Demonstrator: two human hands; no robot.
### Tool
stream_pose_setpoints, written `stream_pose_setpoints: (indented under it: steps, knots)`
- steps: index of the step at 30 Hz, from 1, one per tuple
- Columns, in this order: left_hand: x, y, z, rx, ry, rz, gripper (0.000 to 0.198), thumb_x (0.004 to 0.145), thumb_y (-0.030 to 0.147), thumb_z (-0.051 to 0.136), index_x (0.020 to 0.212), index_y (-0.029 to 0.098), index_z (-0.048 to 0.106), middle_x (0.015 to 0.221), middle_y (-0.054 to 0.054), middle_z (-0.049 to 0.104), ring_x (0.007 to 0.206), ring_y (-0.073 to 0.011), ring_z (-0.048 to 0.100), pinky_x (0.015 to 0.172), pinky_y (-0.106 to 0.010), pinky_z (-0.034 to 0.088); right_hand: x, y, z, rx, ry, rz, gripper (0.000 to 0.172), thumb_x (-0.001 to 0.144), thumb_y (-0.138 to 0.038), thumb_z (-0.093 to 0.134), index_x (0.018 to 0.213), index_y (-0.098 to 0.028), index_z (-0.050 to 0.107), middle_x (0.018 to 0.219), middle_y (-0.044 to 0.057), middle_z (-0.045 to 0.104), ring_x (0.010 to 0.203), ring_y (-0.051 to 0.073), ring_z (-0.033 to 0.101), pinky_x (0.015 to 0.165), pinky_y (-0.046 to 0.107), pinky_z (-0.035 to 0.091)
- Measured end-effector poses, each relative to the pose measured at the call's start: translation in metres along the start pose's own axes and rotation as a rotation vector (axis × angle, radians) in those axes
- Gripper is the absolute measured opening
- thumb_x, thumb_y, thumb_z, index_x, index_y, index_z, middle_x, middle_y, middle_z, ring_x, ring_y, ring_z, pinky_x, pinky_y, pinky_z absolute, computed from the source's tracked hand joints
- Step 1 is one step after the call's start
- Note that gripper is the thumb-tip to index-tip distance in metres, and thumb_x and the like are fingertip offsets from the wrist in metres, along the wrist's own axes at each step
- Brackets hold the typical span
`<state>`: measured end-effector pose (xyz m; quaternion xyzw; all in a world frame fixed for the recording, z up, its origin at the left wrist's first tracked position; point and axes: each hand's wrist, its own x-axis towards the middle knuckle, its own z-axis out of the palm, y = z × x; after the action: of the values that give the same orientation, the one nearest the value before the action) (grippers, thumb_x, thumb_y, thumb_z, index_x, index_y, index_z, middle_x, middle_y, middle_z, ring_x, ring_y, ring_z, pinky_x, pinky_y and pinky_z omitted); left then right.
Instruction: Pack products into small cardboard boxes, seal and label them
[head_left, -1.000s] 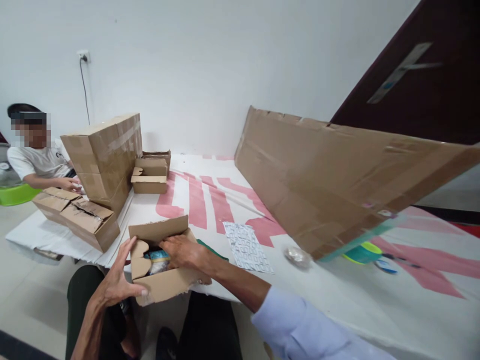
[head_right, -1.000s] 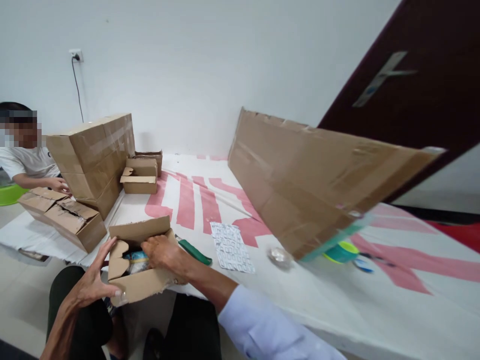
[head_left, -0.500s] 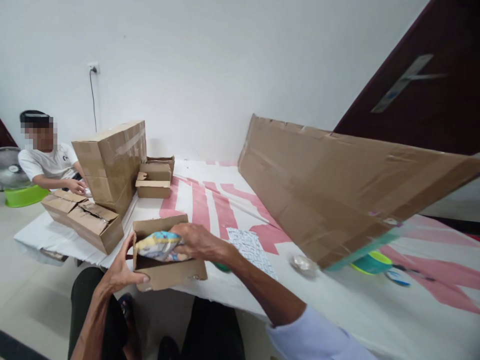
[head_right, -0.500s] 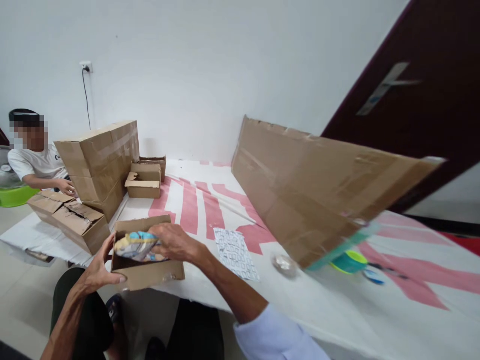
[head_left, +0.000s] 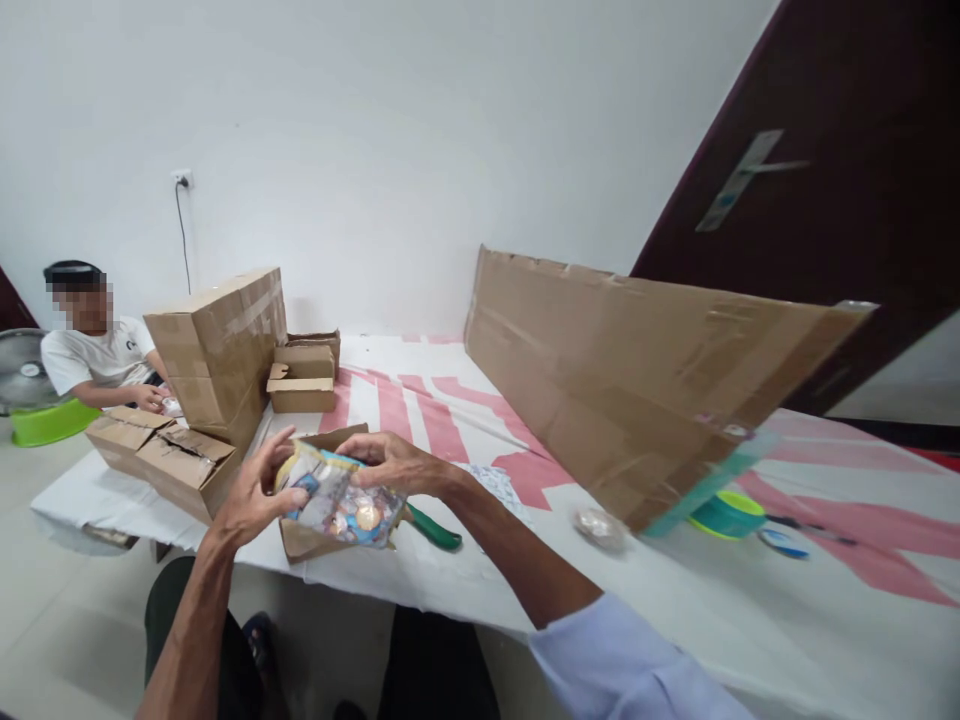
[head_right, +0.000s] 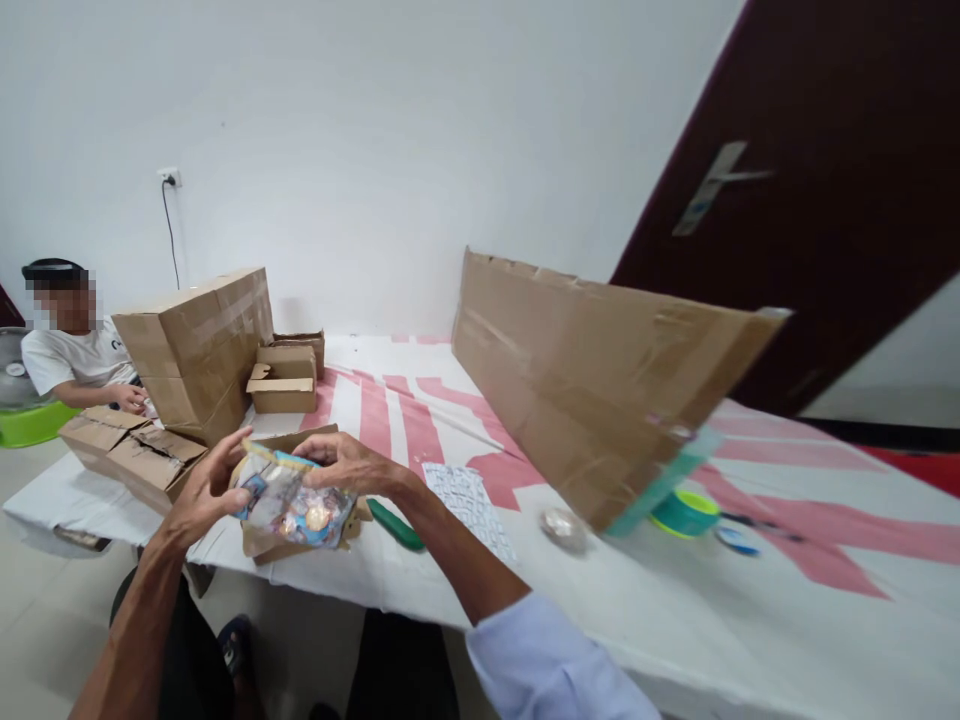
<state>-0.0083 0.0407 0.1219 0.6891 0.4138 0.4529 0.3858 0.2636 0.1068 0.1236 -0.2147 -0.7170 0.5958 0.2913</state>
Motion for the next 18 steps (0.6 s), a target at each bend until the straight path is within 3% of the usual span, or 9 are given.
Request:
stream_pose_setpoints:
  steps: [2,4,7,10,13,16,18]
  knots:
    - [0.003,0.008,0.007,0.037,-0.030,-0.074,0.075,0.069,0.054,0.091,0.133,0.019,0.071,0.111,-0.009,0.078,0.102,-0.0308,0.072,0.085,-0.038,0.059,0.003,0.007,0.005,0.008,-0.028,0.005,0.052,0.070,-0.042,0.092,0.113,-0.016,0.074,0.109,0.007,0.078,0.095,0.021,0.072,0.085,0.032,0.057]
    - [0.004,0.007,0.010,0.024,0.043,-0.144,0.060,0.065,0.053,0.094,0.111,0.016,0.079,0.095,-0.008,0.079,0.087,-0.0267,0.073,0.076,-0.034,0.059,0.003,0.014,0.007,0.034,0.021,0.011,0.054,0.073,-0.050,0.091,0.112,-0.017,0.075,0.109,0.009,0.078,0.096,0.022,0.072,0.085,0.033,0.057]
    - [0.004,-0.001,0.008,-0.157,0.328,-0.185,0.060,0.057,0.057,0.097,0.095,0.015,0.079,0.087,-0.007,0.080,0.076,-0.0225,0.073,0.071,-0.032,0.060,-0.004,0.019,0.010,0.129,0.182,-0.067,0.063,0.080,-0.068,0.081,0.120,-0.020,0.074,0.122,0.011,0.075,0.107,0.026,0.072,0.091,0.037,0.059]
    - [0.008,0.001,0.004,-0.298,0.545,-0.159,0.064,0.051,0.059,0.100,0.091,0.015,0.076,0.085,-0.005,0.079,0.070,-0.0193,0.072,0.068,-0.030,0.062,-0.007,0.015,0.015,0.188,0.226,-0.167,0.071,0.079,-0.071,0.081,0.130,-0.022,0.071,0.127,0.011,0.075,0.118,0.029,0.070,0.100,0.041,0.057]
    - [0.015,0.011,0.003,-0.338,0.534,-0.077,0.065,0.056,0.059,0.099,0.099,0.016,0.076,0.092,-0.004,0.079,0.074,-0.0183,0.073,0.069,-0.028,0.062,-0.001,0.013,0.023,0.226,0.344,-0.198,0.066,0.074,-0.062,0.089,0.124,-0.022,0.073,0.117,0.008,0.078,0.110,0.028,0.072,0.097,0.041,0.059]
    - [0.019,0.014,0.003,-0.365,0.408,-0.001,0.068,0.062,0.054,0.097,0.115,0.018,0.074,0.104,-0.005,0.080,0.086,-0.0198,0.074,0.072,-0.026,0.062,0.010,0.021,0.027,0.333,0.529,-0.195,0.063,0.071,-0.061,0.091,0.118,-0.023,0.073,0.111,0.007,0.079,0.098,0.026,0.074,0.085,0.039,0.063]
    - [0.018,0.005,0.003,-0.338,0.335,-0.029,0.066,0.064,0.049,0.097,0.116,0.017,0.073,0.108,-0.008,0.079,0.089,-0.0213,0.074,0.068,-0.025,0.062,0.013,0.031,0.026,0.387,0.589,-0.143,0.065,0.068,-0.063,0.092,0.115,-0.023,0.073,0.110,0.007,0.079,0.094,0.025,0.075,0.080,0.038,0.064]
